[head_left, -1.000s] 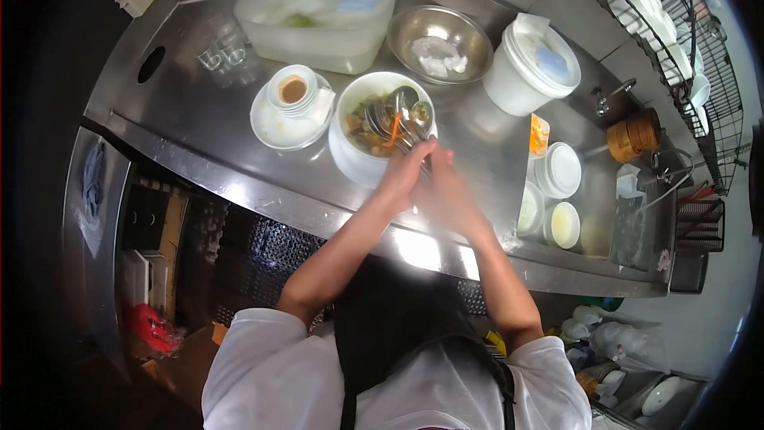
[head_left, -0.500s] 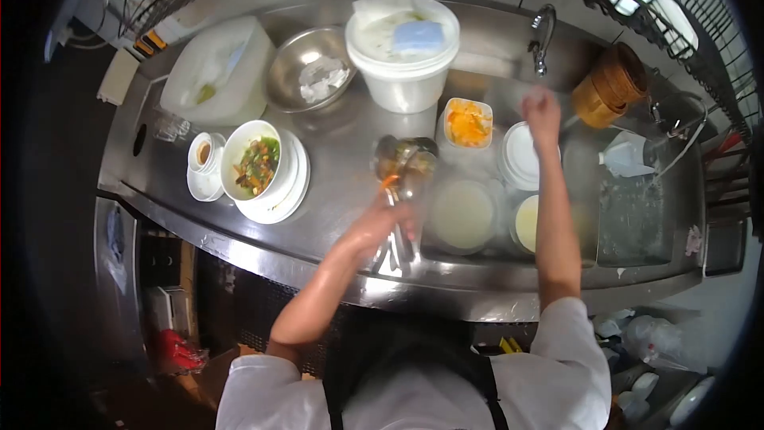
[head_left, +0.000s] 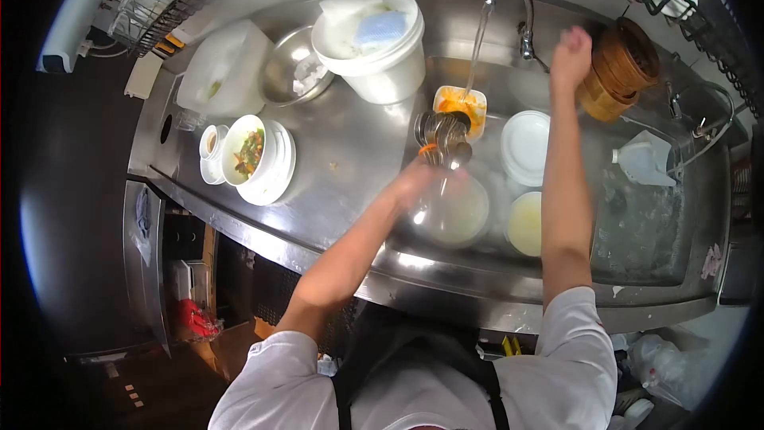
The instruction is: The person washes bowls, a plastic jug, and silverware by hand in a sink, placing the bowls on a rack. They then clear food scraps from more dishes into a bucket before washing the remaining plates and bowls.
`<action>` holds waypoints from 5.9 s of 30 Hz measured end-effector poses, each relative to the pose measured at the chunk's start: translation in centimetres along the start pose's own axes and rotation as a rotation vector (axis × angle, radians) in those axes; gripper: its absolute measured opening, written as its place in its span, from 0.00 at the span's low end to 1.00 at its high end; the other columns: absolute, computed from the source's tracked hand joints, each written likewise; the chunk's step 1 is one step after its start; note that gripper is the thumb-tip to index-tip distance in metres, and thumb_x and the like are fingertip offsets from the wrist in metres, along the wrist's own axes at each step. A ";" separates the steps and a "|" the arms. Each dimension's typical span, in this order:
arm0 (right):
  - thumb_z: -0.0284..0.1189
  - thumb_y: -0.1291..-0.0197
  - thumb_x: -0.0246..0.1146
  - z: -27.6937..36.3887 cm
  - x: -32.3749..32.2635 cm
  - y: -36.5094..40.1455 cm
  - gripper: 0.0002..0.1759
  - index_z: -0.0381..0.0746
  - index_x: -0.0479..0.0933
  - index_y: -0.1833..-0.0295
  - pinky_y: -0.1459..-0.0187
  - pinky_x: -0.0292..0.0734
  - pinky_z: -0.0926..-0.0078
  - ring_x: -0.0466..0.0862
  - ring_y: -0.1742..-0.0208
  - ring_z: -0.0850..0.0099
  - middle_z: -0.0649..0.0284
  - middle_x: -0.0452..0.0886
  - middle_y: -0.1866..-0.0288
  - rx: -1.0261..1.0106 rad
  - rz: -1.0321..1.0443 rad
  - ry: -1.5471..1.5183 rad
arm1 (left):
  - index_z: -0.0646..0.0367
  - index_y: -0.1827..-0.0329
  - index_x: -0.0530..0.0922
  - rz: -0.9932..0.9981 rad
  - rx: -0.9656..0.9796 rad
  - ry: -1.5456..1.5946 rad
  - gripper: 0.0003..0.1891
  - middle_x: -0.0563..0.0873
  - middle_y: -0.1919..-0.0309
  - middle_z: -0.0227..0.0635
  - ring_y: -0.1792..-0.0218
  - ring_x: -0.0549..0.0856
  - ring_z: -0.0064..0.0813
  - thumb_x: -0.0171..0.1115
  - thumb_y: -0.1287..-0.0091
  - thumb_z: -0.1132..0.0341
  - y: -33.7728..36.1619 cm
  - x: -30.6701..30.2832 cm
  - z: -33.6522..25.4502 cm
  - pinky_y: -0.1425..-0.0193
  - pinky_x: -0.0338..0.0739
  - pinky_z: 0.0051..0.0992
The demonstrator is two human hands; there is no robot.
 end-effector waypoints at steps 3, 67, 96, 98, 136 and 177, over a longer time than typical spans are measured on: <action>0.34 0.45 0.61 15.0 2.1 -0.2 0.16 0.40 0.79 0.52 0.54 0.76 0.69 0.82 0.58 0.64 0.56 0.83 0.58 -0.312 0.234 0.070 | 0.65 0.43 0.68 -0.005 -0.048 0.014 0.18 0.82 0.56 0.46 0.62 0.84 0.32 0.55 0.37 0.77 -1.8 -0.1 1.4 0.57 0.84 0.32; 0.39 0.45 0.66 -16.4 -2.0 23.9 0.15 0.46 0.71 0.58 0.66 0.69 0.75 0.73 0.65 0.78 0.70 0.75 0.63 1.143 0.539 -0.555 | 0.59 0.45 0.70 0.302 -0.335 0.095 0.21 0.77 0.69 0.29 0.69 0.78 0.22 0.58 0.44 0.73 -11.9 2.0 13.5 0.60 0.78 0.27; 0.43 0.46 0.67 -13.4 -2.4 33.9 0.21 0.40 0.76 0.53 0.59 0.78 0.68 0.80 0.58 0.70 0.64 0.80 0.55 1.620 0.569 -0.923 | 0.71 0.55 0.74 -0.136 0.435 -1.287 0.19 0.79 0.62 0.55 0.61 0.79 0.54 0.60 0.45 0.64 -14.0 6.1 7.2 0.57 0.73 0.44; 0.40 0.44 0.65 -11.6 -2.9 31.9 0.18 0.39 0.76 0.54 0.58 0.78 0.69 0.80 0.57 0.69 0.63 0.81 0.56 1.459 0.498 -0.891 | 0.70 0.52 0.74 -0.239 0.521 -1.294 0.20 0.78 0.59 0.56 0.51 0.75 0.56 0.58 0.45 0.65 -13.0 6.3 6.0 0.44 0.67 0.46; 0.26 0.51 0.69 -11.0 -2.0 29.5 0.19 0.37 0.74 0.53 0.68 0.77 0.78 0.80 0.67 0.74 0.63 0.79 0.65 1.161 1.161 -0.443 | 0.58 0.39 0.70 0.033 -0.144 -0.692 0.34 0.81 0.57 0.35 0.62 0.82 0.26 0.68 0.51 0.58 -17.5 2.4 0.4 0.63 0.77 0.26; 0.17 0.51 0.62 -11.5 -1.5 30.5 0.19 0.34 0.73 0.50 0.69 0.77 0.76 0.80 0.69 0.72 0.59 0.81 0.62 1.316 0.926 -0.733 | 0.67 0.48 0.73 -0.343 0.092 -0.712 0.22 0.85 0.63 0.45 0.65 0.86 0.37 0.65 0.43 0.65 -17.4 -3.0 5.8 0.63 0.80 0.33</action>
Point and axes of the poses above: each hand's wrist, its own y-axis away from the middle knuckle, its own x-axis out of the palm, z = x × y, the point moved 9 cm from there along -y, towards the middle knuckle
